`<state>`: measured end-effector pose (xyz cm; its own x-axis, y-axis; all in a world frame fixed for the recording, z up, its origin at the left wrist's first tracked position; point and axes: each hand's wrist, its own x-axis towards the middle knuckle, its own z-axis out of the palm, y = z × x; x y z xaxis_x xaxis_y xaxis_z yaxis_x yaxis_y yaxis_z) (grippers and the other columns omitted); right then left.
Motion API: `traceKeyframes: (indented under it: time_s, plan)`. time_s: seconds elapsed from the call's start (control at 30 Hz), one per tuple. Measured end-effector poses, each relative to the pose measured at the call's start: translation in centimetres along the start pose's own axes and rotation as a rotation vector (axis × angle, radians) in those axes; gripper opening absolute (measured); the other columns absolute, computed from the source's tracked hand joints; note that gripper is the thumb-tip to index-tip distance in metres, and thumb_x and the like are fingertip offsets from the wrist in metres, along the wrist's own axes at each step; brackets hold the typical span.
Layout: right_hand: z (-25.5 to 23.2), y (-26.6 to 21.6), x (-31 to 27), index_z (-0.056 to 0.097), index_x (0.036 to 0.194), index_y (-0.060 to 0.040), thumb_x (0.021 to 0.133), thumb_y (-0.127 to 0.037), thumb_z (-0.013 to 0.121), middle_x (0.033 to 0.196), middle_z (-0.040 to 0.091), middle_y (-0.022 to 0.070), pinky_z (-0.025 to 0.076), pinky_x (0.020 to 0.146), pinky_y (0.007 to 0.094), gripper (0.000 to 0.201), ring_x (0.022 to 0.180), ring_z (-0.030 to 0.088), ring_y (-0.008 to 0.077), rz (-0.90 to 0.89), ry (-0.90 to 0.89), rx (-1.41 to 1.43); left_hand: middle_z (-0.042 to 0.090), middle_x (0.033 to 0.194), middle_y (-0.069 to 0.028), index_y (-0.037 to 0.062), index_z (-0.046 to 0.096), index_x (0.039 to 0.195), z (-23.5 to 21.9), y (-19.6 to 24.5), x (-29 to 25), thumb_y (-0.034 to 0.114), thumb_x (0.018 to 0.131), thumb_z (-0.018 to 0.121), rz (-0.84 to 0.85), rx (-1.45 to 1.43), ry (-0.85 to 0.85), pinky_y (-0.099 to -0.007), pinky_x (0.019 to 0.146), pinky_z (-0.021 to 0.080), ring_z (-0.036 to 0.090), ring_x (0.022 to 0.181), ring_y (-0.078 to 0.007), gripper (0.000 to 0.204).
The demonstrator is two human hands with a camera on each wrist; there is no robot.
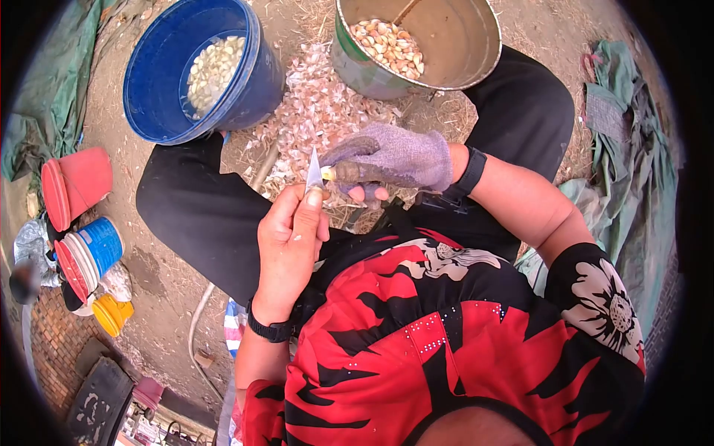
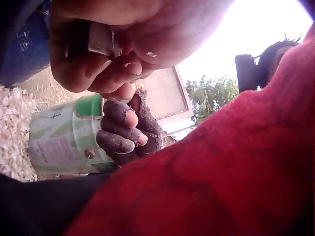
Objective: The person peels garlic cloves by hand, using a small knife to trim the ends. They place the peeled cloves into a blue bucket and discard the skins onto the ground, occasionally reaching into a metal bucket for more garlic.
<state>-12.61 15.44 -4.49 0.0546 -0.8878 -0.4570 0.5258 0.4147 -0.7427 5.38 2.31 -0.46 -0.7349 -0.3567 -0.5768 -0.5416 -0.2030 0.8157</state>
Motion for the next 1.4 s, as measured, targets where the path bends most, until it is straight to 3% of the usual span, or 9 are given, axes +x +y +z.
traceKeyframes:
  time_s: [0.3,0.6,0.67,0.87,1.1,1.17,1.4]
  plan:
    - [-0.8,1.8,0.2,0.058,0.131,-0.0016,0.093,-0.024,0.058,0.08,0.066,0.0038,0.046,0.052,0.0183,0.044,0.059,0.058,0.0065,-0.053,-0.037,0.057,0.054,0.061,0.0028,0.0031,0.063,0.107,0.2,-0.2,0.0,0.022,0.103,0.054,-0.025,-0.005,-0.005,-0.0196,0.043,0.032,0.041,0.048,-0.0015,0.021]
    - [-0.6,1.5,0.1,0.059,0.129,-0.0011,0.093,-0.026,0.058,0.08,0.066,0.0044,0.046,0.051,0.0185,0.044,0.06,0.058,0.0072,-0.032,-0.025,0.048,0.053,0.061,0.0029,0.0034,0.063,0.104,0.4,-0.6,0.4,0.023,0.103,0.054,-0.004,0.012,-0.004,-0.02,0.044,0.032,0.041,0.048,-0.0016,0.021]
    - [-0.2,1.8,0.3,0.063,0.123,-0.0018,0.095,-0.032,0.063,0.076,0.063,-0.0012,0.043,0.051,0.0167,0.041,0.06,0.053,0.003,-0.009,0.009,0.005,0.053,0.061,0.0029,0.0035,0.063,0.103,0.5,-0.9,0.5,0.023,0.103,0.054,0.017,0.015,-0.032,-0.0201,0.043,0.032,0.041,0.048,-0.0017,0.022]
    - [0.2,0.3,0.3,0.065,0.114,-0.0021,0.097,-0.032,0.06,0.076,0.064,0.0008,0.045,0.051,0.0183,0.035,0.057,0.055,0.0049,0.024,0.05,-0.036,0.055,0.064,0.0011,0.003,0.064,0.106,0.3,0.0,0.9,0.023,0.104,0.051,0.0,-0.098,-0.053,-0.0192,0.043,0.032,0.041,0.047,-0.0021,0.023]
    - [0.3,0.1,0.2,0.066,0.114,-0.0018,0.098,-0.034,0.06,0.074,0.063,0.001,0.045,0.051,0.02,0.036,0.056,0.054,0.0053,-0.011,0.057,-0.03,0.056,0.065,0.0008,0.0038,0.063,0.112,0.5,0.2,0.3,0.025,0.105,0.048,0.0,-0.041,-0.004,-0.0181,0.043,0.03,0.041,0.046,-0.002,0.027]
    - [0.3,0.0,0.1,0.062,0.125,-0.0007,0.098,-0.033,0.06,0.075,0.061,-0.0007,0.043,0.053,0.0194,0.042,0.062,0.052,0.0043,0.004,0.044,0.001,0.055,0.065,0.0011,0.0036,0.063,0.114,0.5,0.3,0.1,0.024,0.105,0.048,0.011,-0.049,-0.005,-0.018,0.043,0.03,0.041,0.046,-0.0019,0.027]
    - [0.3,-0.1,0.0,0.064,0.121,-0.001,0.098,-0.035,0.06,0.076,0.061,-0.001,0.043,0.052,0.0183,0.04,0.061,0.052,0.0038,0.009,0.033,0.006,0.055,0.065,0.0016,0.0034,0.062,0.117,0.7,0.0,-0.1,0.023,0.105,0.049,-0.017,-0.037,0.009,-0.0181,0.043,0.031,0.04,0.047,-0.0016,0.027]
